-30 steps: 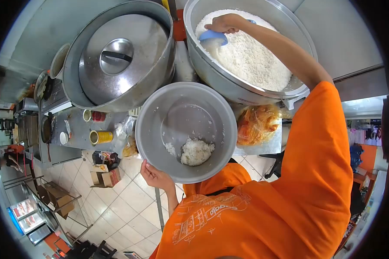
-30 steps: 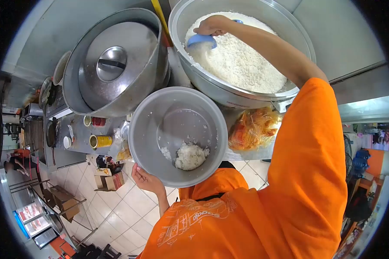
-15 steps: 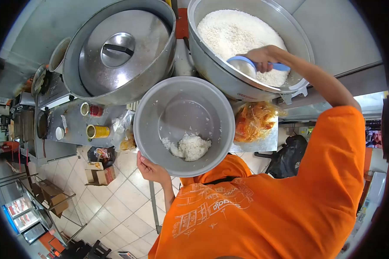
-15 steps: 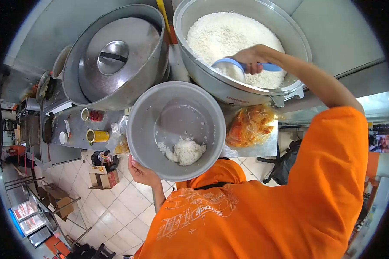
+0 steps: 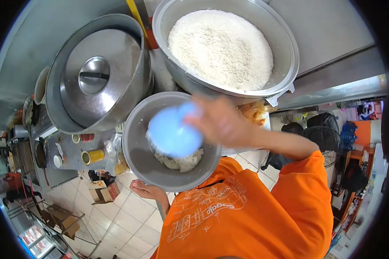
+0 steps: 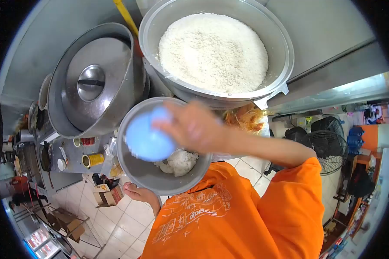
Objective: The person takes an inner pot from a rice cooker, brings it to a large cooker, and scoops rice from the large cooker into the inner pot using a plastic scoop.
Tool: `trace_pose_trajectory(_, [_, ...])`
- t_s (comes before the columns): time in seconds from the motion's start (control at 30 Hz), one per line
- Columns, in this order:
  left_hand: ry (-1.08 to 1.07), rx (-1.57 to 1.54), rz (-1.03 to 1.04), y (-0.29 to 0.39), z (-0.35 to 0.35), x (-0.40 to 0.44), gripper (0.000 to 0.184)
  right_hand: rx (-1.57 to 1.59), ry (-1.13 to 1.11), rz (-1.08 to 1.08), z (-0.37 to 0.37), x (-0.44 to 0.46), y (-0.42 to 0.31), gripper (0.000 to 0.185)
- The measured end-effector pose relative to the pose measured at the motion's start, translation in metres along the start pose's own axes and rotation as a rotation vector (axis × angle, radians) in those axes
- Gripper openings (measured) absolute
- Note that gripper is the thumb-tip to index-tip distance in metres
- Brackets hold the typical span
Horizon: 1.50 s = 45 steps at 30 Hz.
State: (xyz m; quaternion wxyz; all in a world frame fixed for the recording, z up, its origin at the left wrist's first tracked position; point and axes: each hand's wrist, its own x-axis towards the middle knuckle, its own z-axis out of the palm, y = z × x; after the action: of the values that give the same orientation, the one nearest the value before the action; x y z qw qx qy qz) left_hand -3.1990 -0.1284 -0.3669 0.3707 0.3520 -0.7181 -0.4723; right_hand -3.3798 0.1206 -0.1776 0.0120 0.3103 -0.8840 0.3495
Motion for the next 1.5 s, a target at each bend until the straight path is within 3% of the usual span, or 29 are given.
trace_pose_trajectory(0.03, [-0.021,0.015,-0.023,-0.001,-0.002,0.001,0.030,0.227,-0.113,0.020,0.017,-0.008,-0.010,0.031])
trace_pose_trajectory(0.07, [-0.031,0.012,-0.014,0.001,0.001,0.001,0.030,0.190,-0.087,-0.042,0.042,-0.015,-0.007,0.033])
trace_pose_trajectory(0.13, [-0.023,0.043,0.040,0.003,0.003,0.003,0.030,0.218,-0.044,0.028,0.024,0.000,-0.018,0.035])
trace_pose_trajectory(0.2, [-0.027,0.029,0.046,0.005,0.002,0.004,0.031,0.047,-0.023,0.139,-0.037,0.028,-0.031,0.031])
trace_pose_trajectory(0.3, [-0.047,0.012,0.009,0.005,0.003,0.002,0.032,-0.245,0.201,-0.001,-0.088,0.084,0.035,0.037])
trace_pose_trajectory(0.37, [-0.059,0.019,-0.024,0.002,-0.002,0.002,0.033,-0.353,0.198,0.181,-0.113,0.140,0.140,0.058])
trace_pose_trajectory(0.4, [-0.085,0.033,-0.077,0.000,-0.004,0.000,0.034,-0.535,-0.046,0.584,-0.137,0.153,0.130,0.050])
trace_pose_trajectory(0.47, [-0.110,0.045,-0.123,0.001,0.000,0.001,0.035,-0.557,-0.012,0.649,-0.145,0.179,0.222,0.050])
trace_pose_trajectory(0.53, [-0.084,0.087,-0.017,0.007,0.004,0.002,0.039,-0.529,-0.088,0.757,-0.142,0.193,0.276,0.052])
trace_pose_trajectory(0.7, [-0.101,0.213,0.047,0.006,-0.005,0.004,0.043,-0.477,-0.325,0.908,-0.126,0.205,0.315,0.064])
trace_pose_trajectory(0.93, [-0.082,0.112,0.019,0.001,0.000,0.005,0.043,-0.632,-0.655,0.772,-0.076,0.174,0.268,0.066])
trace_pose_trajectory(1.07, [-0.064,0.154,0.137,-0.004,-0.002,0.005,0.039,-0.606,-0.556,0.791,-0.067,0.152,0.210,0.068])
trace_pose_trajectory(1.13, [-0.042,0.116,0.114,-0.002,-0.002,0.006,0.041,-0.584,-0.632,0.835,-0.064,0.150,0.208,0.066])
trace_pose_trajectory(1.2, [-0.014,0.072,0.095,-0.003,-0.002,0.008,0.043,-0.690,-0.642,0.895,-0.057,0.141,0.201,0.077])
trace_pose_trajectory(1.23, [-0.026,0.048,0.099,-0.004,-0.003,0.008,0.044,-0.594,-0.706,0.880,-0.062,0.132,0.208,0.082])
trace_pose_trajectory(1.3, [-0.014,0.010,0.084,-0.006,-0.004,0.007,0.045,-0.578,-0.804,0.874,-0.066,0.112,0.178,0.074])
trace_pose_trajectory(1.47, [-0.005,-0.027,0.085,-0.003,-0.003,0.009,0.044,-0.388,-0.914,1.212,-0.070,0.088,0.118,0.068])
trace_pose_trajectory(1.5, [-0.011,-0.057,0.075,-0.002,-0.004,0.009,0.044,-0.189,-0.995,1.306,-0.077,0.083,0.132,0.068])
